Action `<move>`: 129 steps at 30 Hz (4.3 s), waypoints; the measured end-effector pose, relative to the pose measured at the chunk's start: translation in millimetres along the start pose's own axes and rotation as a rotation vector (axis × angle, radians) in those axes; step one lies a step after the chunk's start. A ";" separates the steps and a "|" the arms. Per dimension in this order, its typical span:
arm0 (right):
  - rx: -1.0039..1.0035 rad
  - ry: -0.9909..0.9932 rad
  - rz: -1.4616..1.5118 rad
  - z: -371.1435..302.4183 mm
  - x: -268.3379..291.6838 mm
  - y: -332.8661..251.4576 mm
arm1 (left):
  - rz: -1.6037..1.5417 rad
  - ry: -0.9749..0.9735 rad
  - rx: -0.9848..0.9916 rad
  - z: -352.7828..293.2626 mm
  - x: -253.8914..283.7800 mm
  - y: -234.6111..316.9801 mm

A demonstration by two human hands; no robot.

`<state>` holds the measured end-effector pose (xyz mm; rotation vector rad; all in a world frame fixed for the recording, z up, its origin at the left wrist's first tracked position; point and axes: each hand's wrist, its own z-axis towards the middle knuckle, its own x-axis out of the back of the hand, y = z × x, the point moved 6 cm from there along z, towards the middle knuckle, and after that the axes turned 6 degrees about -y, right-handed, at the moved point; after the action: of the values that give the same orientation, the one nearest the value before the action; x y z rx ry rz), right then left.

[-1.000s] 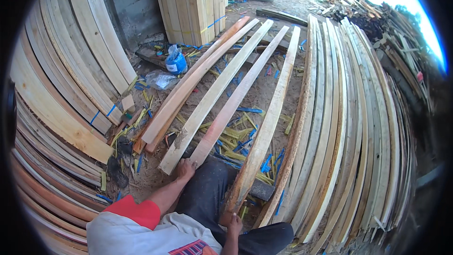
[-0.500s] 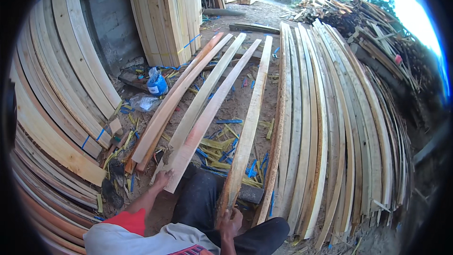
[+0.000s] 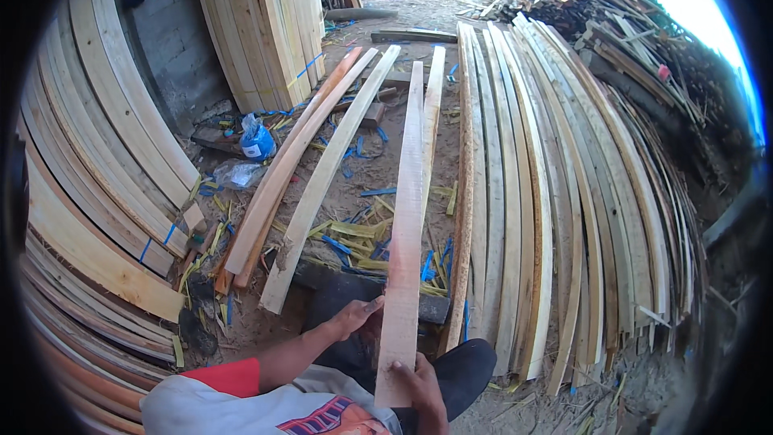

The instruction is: The person sits on the ground in a lumber yard and sorts through a pile of wooden planks. They pick up individual planks, inspect them by turning them over, and place them into a separate stack. The person handles the wood by hand, moving items one at a time from the main pile to the sorted stack.

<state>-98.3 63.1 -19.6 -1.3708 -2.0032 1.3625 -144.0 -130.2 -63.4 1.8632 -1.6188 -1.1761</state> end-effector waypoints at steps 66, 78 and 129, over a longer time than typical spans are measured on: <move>-0.270 0.486 0.206 61.4 16.6 176.2 | 0.894 0.562 -0.461 91.8 6.1 -37.5; -0.030 0.078 0.393 141.5 14.3 164.7 | -0.304 0.271 0.090 88.2 16.6 -160.3; -0.050 0.482 -0.077 132.9 -28.4 145.1 | 0.902 1.266 0.217 -90.0 486.7 -54.8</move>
<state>-105.9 -19.3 -200.3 -1.4582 -1.7498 0.8485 -52.5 -596.1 -213.7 1.1609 -1.4195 0.5173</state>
